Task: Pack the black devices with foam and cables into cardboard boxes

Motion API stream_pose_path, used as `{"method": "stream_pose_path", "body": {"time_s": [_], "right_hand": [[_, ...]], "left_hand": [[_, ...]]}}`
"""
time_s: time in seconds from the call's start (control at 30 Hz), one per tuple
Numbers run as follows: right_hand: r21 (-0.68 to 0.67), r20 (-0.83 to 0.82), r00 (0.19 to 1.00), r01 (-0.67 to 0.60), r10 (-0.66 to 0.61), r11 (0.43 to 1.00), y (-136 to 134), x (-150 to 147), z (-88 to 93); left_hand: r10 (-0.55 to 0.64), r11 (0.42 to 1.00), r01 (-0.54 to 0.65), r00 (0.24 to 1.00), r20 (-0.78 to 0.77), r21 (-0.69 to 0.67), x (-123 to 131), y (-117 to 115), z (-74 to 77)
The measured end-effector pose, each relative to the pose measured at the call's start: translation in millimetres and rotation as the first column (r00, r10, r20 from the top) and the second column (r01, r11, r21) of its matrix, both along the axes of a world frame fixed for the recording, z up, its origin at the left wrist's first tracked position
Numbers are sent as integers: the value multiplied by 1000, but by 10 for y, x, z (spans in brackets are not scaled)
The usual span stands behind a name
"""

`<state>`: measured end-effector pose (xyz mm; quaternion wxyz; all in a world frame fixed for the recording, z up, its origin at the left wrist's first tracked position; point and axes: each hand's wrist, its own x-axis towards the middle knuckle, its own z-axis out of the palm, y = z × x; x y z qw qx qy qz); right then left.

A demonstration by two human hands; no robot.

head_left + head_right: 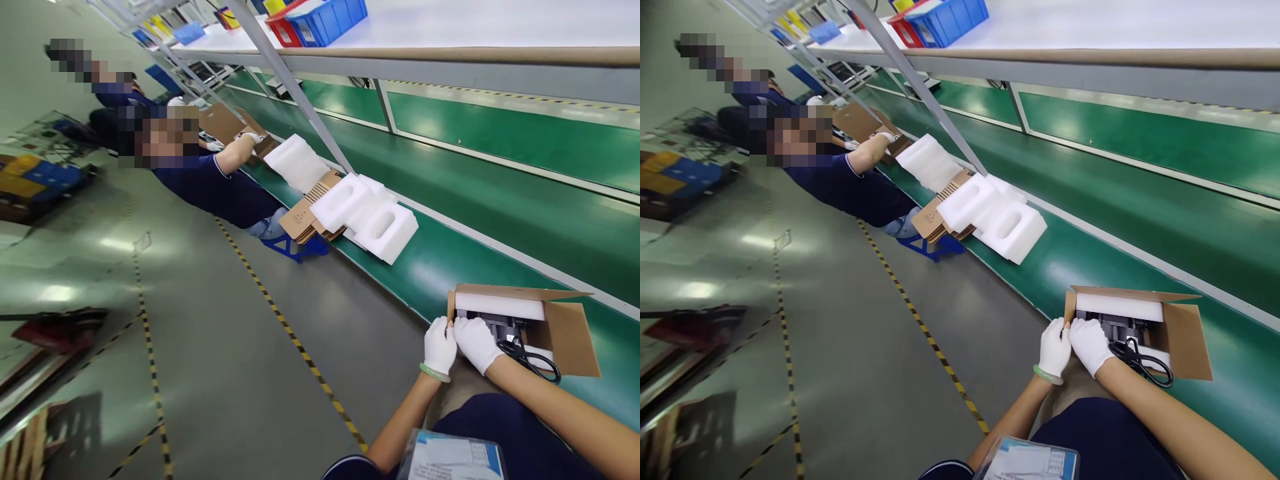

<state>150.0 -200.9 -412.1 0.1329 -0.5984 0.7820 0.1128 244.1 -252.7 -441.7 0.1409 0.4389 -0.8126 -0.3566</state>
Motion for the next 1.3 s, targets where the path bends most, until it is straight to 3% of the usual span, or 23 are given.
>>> {"method": "stream_pose_path", "body": {"time_s": [0.17,0.33,0.43,0.53,0.6,0.63,0.7,0.77,0.8,0.87,0.97,1.03,1.13,1.3], "right_hand": [[18,37,999,-30,29,999,-58,-66,-220],[19,83,995,-64,62,998,-93,-174,-363],[-30,75,995,-70,72,997,-19,-164,-249],[-204,105,971,-192,217,960,325,-199,3],[-364,111,954,-223,280,904,686,-285,155],[-411,94,969,-171,228,895,874,-341,203],[-421,33,999,12,2,907,1200,-450,227],[-364,-31,987,138,-160,921,1396,-524,169],[-318,-53,982,156,-181,935,1439,-548,128],[-210,-84,983,142,-162,967,1429,-596,62],[-24,-47,991,127,-128,992,1277,-764,57],[116,64,983,166,-174,979,1144,-956,82],[275,172,943,232,-285,933,951,-1270,78],[300,194,931,243,-309,922,848,-1495,45]], "left_hand": [[-8,1000,8,1000,20,7,20,-37,27],[-40,996,46,996,78,-77,-3,-2,38],[-33,991,47,993,115,-123,16,54,45],[-28,951,47,997,67,-305,29,135,187],[-134,889,141,990,48,-435,-6,191,366],[-242,849,248,968,72,-467,-45,215,463],[-506,716,522,846,170,-464,-168,246,632],[-692,532,733,665,282,-423,-336,250,723],[-735,455,796,589,336,-400,-430,240,735],[-761,357,869,483,433,-342,-624,200,706],[-765,290,932,362,533,-216,-905,115,609],[-761,292,950,303,574,-114,-1073,79,538],[-738,339,941,268,619,-3,-1267,86,416],[-726,412,910,289,624,58,-1398,119,197]]}}
